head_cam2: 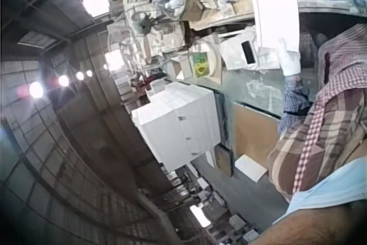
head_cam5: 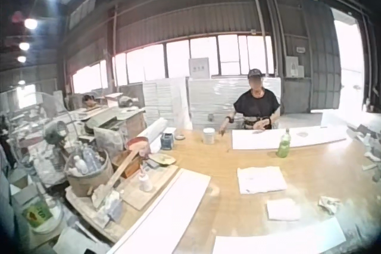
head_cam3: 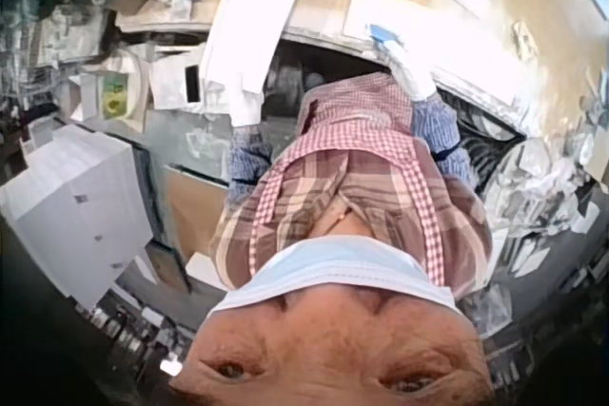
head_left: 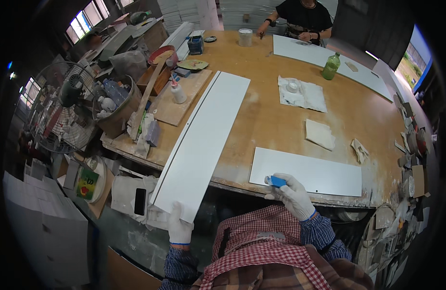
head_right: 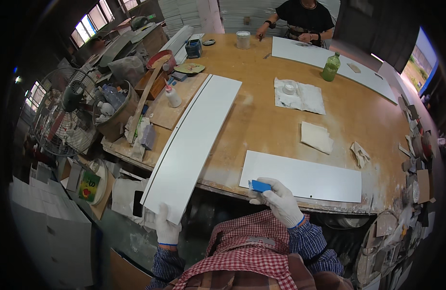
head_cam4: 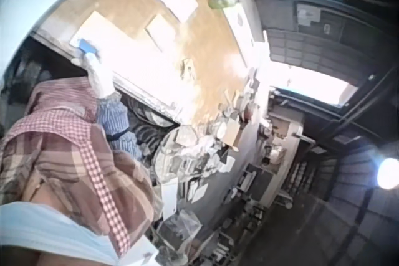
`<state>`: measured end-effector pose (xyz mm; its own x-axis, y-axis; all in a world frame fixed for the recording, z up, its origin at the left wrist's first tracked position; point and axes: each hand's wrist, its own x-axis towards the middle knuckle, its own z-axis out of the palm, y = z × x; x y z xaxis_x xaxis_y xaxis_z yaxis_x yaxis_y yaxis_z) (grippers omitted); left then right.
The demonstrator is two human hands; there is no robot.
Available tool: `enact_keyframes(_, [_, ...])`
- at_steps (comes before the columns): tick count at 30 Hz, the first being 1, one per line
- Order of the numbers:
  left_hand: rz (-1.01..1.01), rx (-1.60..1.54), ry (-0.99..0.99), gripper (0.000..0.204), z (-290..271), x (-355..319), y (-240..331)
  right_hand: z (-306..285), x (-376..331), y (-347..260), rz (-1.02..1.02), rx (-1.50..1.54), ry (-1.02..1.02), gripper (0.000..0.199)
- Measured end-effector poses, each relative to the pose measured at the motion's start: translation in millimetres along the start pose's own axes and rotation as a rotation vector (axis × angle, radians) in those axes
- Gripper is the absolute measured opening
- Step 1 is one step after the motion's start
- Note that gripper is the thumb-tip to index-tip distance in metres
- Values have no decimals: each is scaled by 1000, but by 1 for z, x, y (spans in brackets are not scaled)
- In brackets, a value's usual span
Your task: Cleaning, applying adhesive or sealant to the edges, and wiping down white furniture panels.
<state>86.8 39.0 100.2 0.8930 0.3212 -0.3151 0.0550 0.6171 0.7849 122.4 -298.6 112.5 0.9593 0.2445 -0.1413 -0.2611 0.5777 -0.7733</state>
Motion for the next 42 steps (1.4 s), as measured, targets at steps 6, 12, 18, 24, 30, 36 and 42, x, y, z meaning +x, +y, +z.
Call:
enact_keyframes(6, [31,-11,-18,44,3,34,-1,-7,-11,-2,-15,-26,85,43])
enact_keyframes(12, [-32,-60,30,43,-9,52,-4,-18,-21,2,-45,1,125,44])
enact_keyframes(18, [-113,123,-31,43,-7,50,13,-29,-29,6,-73,-23,109,44])
enact_keyframes(24, [-184,1115,-279,38,-29,44,60,-33,-28,8,15,-16,95,52])
enact_keyframes(30, [-72,1117,-94,31,-21,49,58,-40,-34,3,-4,-12,129,49])
enact_keyframes(36, [624,1844,-225,30,-150,111,37,-71,-30,-11,-156,-233,334,43])
enact_keyframes(42, [861,1693,-113,32,-17,30,64,-137,-33,-44,-368,-406,634,41])
